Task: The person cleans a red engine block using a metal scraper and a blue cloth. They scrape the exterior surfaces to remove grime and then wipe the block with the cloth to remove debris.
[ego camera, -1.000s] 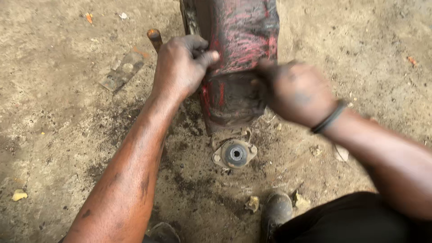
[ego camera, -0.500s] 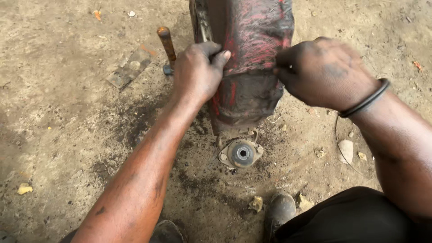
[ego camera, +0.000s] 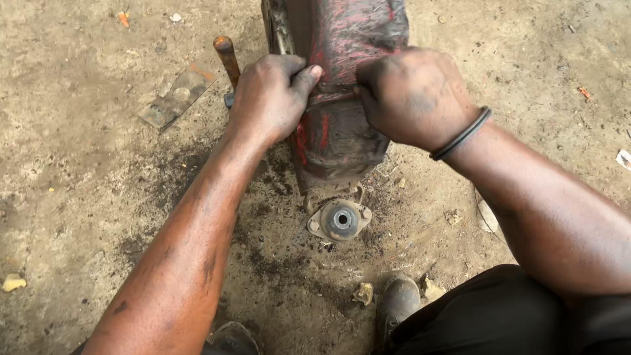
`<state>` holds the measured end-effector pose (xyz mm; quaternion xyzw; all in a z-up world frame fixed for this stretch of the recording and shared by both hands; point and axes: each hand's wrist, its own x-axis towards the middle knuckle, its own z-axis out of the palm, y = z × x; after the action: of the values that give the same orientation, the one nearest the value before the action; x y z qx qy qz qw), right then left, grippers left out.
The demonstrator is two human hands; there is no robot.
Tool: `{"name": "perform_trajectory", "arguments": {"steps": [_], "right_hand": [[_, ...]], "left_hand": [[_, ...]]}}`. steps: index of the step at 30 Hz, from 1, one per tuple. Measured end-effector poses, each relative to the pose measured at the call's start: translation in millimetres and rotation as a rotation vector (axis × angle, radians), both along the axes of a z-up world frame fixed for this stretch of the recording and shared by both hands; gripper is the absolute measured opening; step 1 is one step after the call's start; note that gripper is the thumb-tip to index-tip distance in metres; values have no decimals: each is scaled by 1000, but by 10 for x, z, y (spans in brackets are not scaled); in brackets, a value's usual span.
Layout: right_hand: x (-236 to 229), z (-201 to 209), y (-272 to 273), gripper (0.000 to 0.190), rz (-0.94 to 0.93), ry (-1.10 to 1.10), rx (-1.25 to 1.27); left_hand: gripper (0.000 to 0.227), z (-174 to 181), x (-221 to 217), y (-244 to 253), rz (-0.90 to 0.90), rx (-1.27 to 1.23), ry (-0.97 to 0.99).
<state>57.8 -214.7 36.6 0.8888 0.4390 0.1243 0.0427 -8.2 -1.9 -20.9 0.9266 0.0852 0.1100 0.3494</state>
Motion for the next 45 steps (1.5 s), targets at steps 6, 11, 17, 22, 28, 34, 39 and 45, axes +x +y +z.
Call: {"name": "perform_trajectory", "arguments": {"steps": [6,11,17,22,28,34,39,45], "right_hand": [[-91,-35,-20,22,86,-6,114],[-114,-25,-18,20,13,19,105],[-173,-43,-70,18,69,68,187],[-218,-33,-99,22,12,156,106],[-360,-437,62,16,112,207,292],[-121,-417,-24,24,-27,151,337],[-246,-418,122,22,24,81,151],[-187,-156,106,26,-76,224,95]], "left_hand": [[36,62,-43,-10,-26,33,-122],[46,83,-19,38,-2,36,96],[44,82,-54,43,-105,-53,108],[54,57,-21,151,-174,-38,-26],[56,-1,81,230,-150,-92,-2],[71,-232,155,340,-156,-121,-37],[74,-322,202,369,-113,-192,-26],[74,-343,182,358,-126,-186,-120]]}}
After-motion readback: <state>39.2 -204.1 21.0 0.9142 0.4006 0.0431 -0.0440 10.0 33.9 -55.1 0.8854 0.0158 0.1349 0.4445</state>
